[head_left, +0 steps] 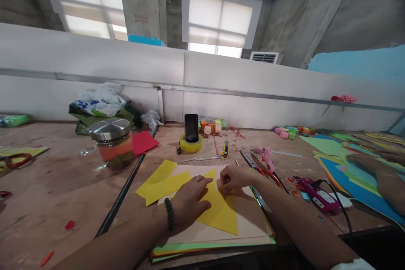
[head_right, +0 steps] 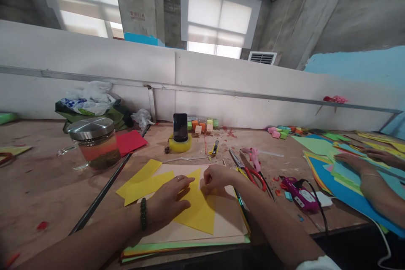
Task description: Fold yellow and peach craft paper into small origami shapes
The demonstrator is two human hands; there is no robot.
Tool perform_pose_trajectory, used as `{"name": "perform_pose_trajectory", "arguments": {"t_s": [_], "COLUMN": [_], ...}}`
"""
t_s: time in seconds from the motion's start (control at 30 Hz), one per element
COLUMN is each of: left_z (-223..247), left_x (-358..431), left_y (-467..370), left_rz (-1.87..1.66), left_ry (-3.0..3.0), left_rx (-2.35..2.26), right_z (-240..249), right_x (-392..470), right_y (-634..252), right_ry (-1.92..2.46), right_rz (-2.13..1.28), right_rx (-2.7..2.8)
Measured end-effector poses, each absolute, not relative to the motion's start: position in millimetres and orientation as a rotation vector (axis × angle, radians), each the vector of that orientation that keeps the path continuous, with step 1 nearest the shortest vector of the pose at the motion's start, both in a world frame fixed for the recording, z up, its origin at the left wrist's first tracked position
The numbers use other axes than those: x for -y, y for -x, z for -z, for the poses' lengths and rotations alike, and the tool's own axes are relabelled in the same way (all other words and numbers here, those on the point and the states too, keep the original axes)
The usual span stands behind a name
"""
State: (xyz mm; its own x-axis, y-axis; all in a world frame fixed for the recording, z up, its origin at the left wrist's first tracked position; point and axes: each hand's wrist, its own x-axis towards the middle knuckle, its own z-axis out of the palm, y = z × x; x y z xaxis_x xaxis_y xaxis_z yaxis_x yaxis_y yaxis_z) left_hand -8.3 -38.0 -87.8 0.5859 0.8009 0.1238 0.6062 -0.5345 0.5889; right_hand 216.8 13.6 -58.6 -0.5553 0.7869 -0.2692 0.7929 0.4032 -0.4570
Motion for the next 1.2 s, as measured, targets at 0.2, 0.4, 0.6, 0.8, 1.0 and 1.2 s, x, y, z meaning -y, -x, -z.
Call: {"name": "perform_pose_trajectory", "arguments": {"t_s": [0.2,0.4,0.6,0.8,1.0,1.2], "left_z": [90,80,71,68,66,64], "left_x": [31,24,19,16,14,11], "left_y": [8,9,17,19,21,25], "left_rz": [-0.870,-0.985,-1.160,-1.158,-1.198,-1.255], "left_ry": [-1.753,-1.338,-1.117,-1.054,-1.038,-1.102], "left_rx": [-1.019,-0.917,-0.895,-0.889,-0.901,-0.934], "right_z": [41,24,56,72,68,69], "right_x": [-13,-25,-19,-13,-8,-2], "right_y": [-218,-205,-173,-171,-177,-178], "right_ry": [-1.363,-1.837,-1.604,-1.486,-1.355,-1.319], "right_rz": [1.036,1.903,2.378,2.416,2.435,2.373], "right_rx": [-2.831,-3.143,-2.794,-2.736,-2.608,-2.558]}}
